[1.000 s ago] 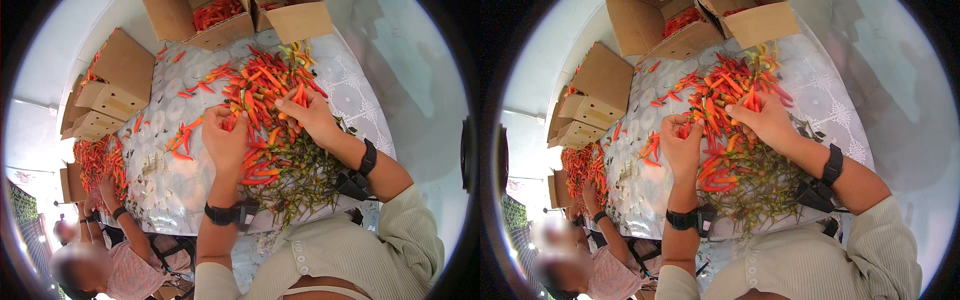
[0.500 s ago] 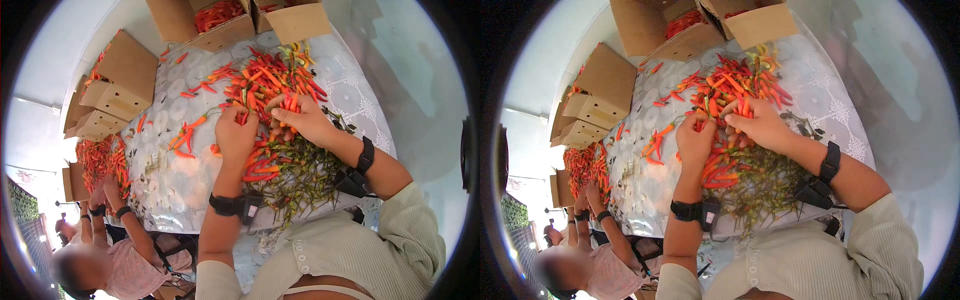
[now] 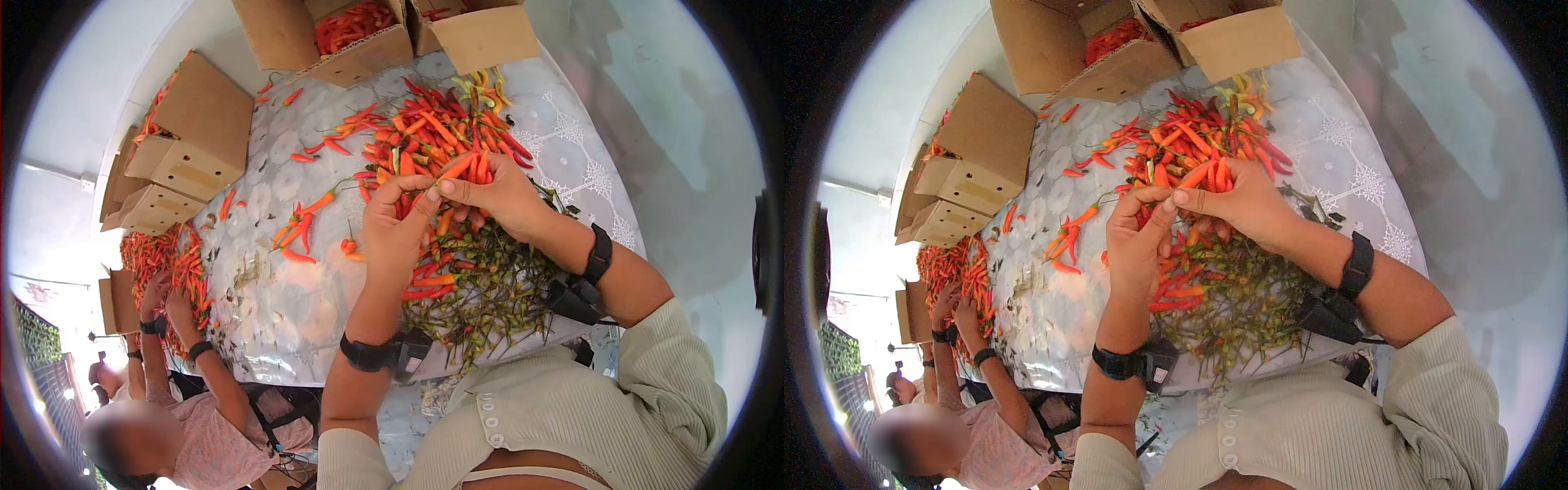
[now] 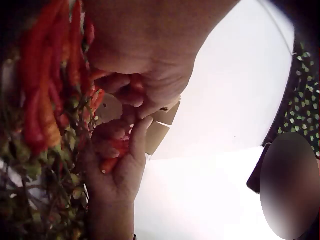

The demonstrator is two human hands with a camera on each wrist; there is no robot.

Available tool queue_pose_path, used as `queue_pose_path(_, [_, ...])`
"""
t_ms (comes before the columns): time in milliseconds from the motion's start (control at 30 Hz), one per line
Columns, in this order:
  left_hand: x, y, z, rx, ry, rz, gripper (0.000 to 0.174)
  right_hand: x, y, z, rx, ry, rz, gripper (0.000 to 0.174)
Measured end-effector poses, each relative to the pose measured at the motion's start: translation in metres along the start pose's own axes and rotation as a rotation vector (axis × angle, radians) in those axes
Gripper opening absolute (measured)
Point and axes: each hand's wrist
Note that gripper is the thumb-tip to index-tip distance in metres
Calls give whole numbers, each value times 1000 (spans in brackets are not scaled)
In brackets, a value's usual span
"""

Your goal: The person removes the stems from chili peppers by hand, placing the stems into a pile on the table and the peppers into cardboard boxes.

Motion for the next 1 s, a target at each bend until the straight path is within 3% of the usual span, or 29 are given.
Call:
queue_pose_path(67, [1,-1,1,-102,-20,5,13,-2,-5,2,-9,6,-30,31])
queue_pose_path(167, [-1,-3,-9,-272,129,10,12,-3,-5,5,57,-33,-4,30])
queue_pose_path(367, [1,-7,-3,-106,90,-120,9,-1,-6,-3,-90,42,-158,23])
queue_pose_path(667, [0,-11,2,-50,237,-269,8,0,-12,-6,-247,133,-301,20])
queue_pose_path(767, [0,-16,2,33,124,-385,11,-2,-16,0,-439,204,-391,18])
queue_pose_path(867, [5,-12,10,76,-45,-245,11,-3,-18,1,-571,255,-328,19])
queue_pose_path(1000, [-4,-10,4,-433,222,10,19,-11,-25,1,-566,175,-231,19])
Point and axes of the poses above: each hand's wrist, its own x-axis away from the middle knuckle, its own y-axis out of the palm, z = x × y, and after that the axes turned 2 degrees about -z, right-handed
